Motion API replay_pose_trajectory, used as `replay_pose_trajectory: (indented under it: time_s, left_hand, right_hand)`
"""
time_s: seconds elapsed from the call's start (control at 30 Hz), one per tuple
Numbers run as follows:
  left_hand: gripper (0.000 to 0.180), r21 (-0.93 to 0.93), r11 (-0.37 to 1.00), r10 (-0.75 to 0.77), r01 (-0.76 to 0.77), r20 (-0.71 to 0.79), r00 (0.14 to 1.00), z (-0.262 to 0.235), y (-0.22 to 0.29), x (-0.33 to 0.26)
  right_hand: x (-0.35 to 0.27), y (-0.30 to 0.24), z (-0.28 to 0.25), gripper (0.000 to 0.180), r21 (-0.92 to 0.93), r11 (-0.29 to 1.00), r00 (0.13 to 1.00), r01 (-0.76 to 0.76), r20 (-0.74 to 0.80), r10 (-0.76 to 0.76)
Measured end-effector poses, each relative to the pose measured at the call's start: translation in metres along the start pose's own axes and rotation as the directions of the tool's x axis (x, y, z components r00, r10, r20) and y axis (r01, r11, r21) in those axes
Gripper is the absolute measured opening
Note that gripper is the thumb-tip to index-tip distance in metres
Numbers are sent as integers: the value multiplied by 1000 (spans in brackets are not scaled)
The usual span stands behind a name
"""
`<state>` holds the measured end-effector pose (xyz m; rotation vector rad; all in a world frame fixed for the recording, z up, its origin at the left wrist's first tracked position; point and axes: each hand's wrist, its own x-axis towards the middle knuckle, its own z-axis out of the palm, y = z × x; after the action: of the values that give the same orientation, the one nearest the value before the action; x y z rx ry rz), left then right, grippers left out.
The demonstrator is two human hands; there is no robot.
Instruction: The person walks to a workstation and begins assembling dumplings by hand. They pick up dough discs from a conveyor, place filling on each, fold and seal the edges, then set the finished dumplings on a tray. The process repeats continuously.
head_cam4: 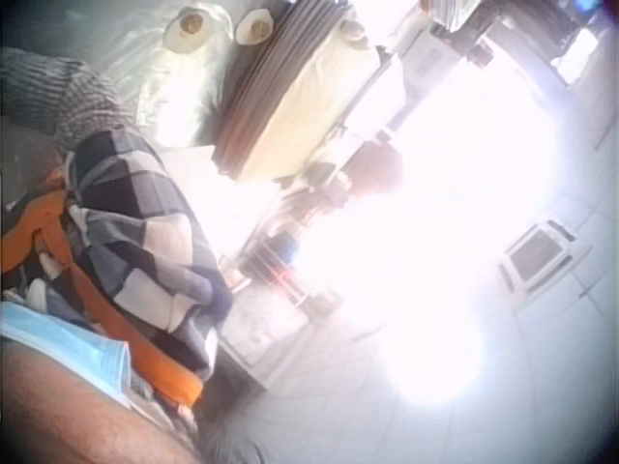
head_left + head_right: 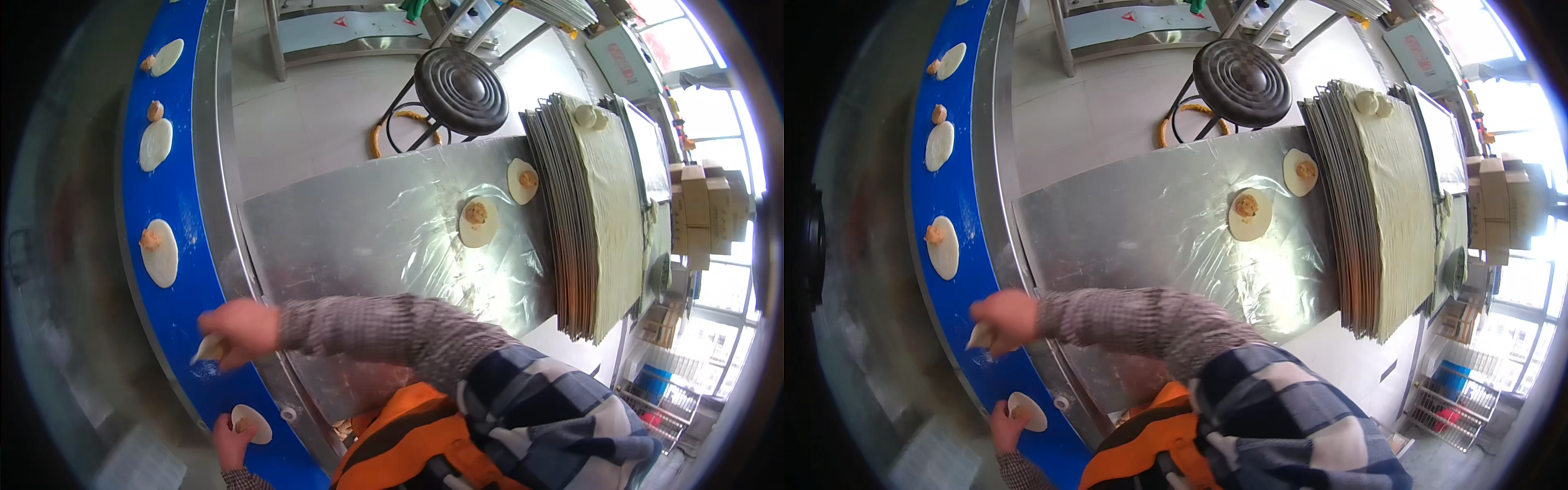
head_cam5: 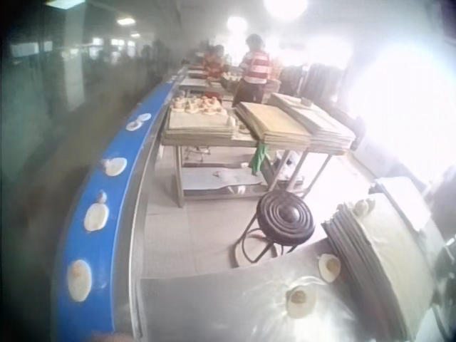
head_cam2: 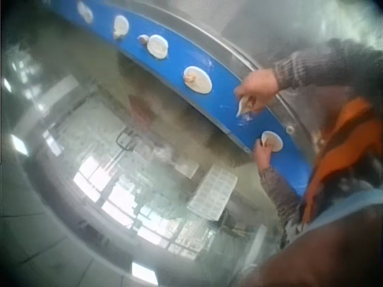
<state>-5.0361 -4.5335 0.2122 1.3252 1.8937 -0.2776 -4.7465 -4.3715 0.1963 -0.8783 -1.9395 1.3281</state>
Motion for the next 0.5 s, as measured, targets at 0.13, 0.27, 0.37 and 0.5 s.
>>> replay_pose_trajectory:
  time_s: [0.13,0.27,0.37,0.5]
  left_hand:
    - [56,87,992,93,-86,-82,992,17,22,-53]
    - [55,-523,824,276,-219,32,961,40,113,-67]
    - [57,-820,562,508,-110,238,828,77,219,0]
    - [51,-184,684,683,-706,-180,708,103,296,61]
  right_hand:
    - [-116,45,-157,56,147,900,901,-410,-88,424]
    - [-206,76,-262,45,-401,578,703,-711,-383,599]
    - [-218,63,-276,49,-501,451,664,-738,-422,618]
    - [-160,27,-278,48,-748,338,800,-571,-414,435]
